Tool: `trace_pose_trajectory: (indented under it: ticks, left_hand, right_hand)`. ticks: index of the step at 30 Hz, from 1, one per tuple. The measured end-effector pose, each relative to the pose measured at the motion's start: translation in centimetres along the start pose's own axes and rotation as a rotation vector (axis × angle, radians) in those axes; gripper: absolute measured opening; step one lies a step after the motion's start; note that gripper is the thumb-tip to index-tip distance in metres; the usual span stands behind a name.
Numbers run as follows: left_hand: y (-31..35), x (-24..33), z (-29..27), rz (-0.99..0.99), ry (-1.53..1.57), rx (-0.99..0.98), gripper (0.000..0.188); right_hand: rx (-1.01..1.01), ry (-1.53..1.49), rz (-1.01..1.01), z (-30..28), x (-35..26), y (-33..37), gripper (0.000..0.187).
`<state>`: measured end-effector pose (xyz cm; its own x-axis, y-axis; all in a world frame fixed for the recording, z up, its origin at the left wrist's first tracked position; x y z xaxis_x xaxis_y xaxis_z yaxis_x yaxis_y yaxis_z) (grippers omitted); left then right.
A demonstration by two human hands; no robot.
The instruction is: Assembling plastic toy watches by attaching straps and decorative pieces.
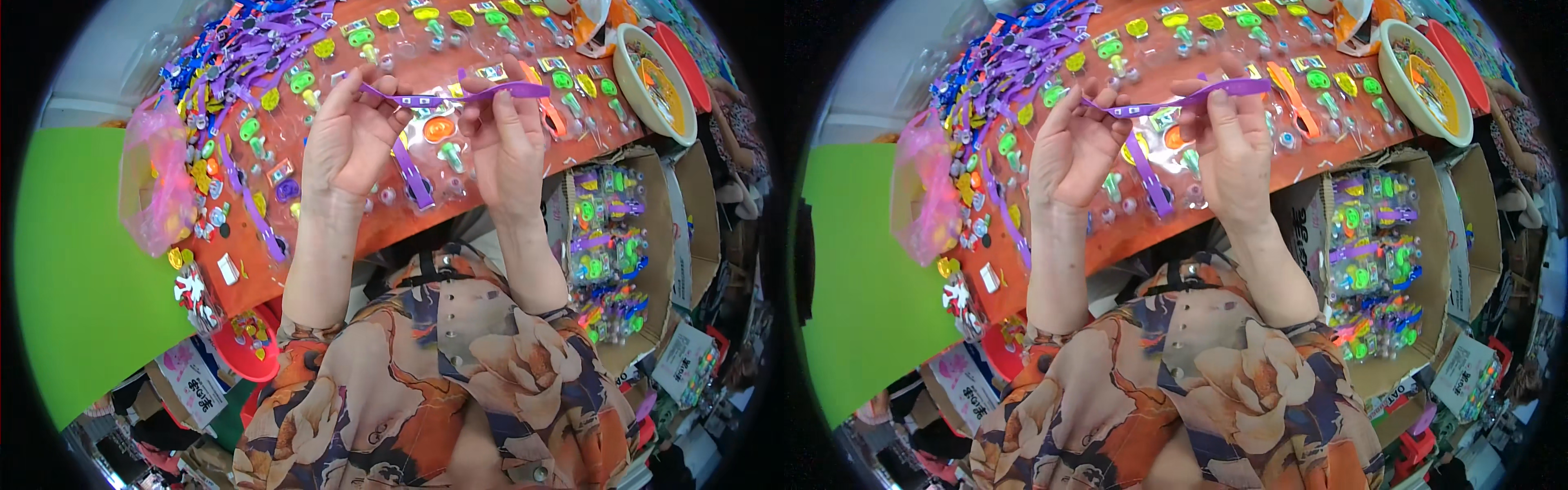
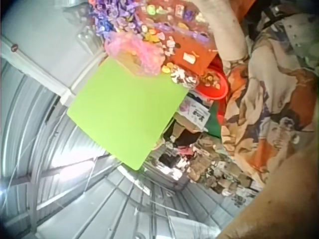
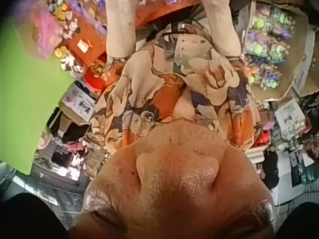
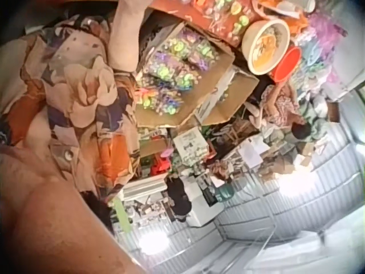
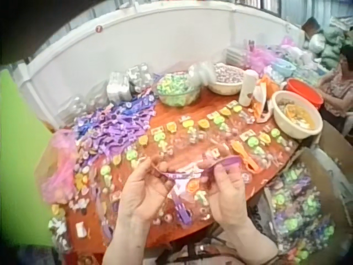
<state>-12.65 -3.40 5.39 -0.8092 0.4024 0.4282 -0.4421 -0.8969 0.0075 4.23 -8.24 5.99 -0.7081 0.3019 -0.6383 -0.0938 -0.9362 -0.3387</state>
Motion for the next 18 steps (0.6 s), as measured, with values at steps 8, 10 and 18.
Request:
trace_pose_trajectory:
  ticks: [8, 10, 18]
  left_hand:
    - [4.8, -2.6, 3.0, -0.178, -0.699, -0.197, 0.045]
    - [5.6, -2.9, 3.3, -0.189, -0.897, -0.261, 0.049]
    - [7.5, -3.0, 2.7, -0.318, -1.245, -0.259, 0.043]
  right_hand:
    - [-0.189, 0.282, 0.445, -0.3, -0.7, 4.4, 0.019]
    - [-0.296, 0.383, 0.519, 0.6, -0.5, 5.1, 0.021]
    - [-0.382, 0.424, 0.677, 1.2, 0.9, 5.9, 0.03]
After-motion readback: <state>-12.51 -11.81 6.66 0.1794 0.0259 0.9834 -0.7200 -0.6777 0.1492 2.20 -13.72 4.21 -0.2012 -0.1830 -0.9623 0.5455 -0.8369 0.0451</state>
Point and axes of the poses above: each hand's wrist, its own y-axis away from the middle knuckle, its own z-axis out of the palm, x = y × z, the point moved 6 cm from there along -y, towards the middle knuckle, and after that the axes turned 13 degrees about -x, right-handed, at the moved point
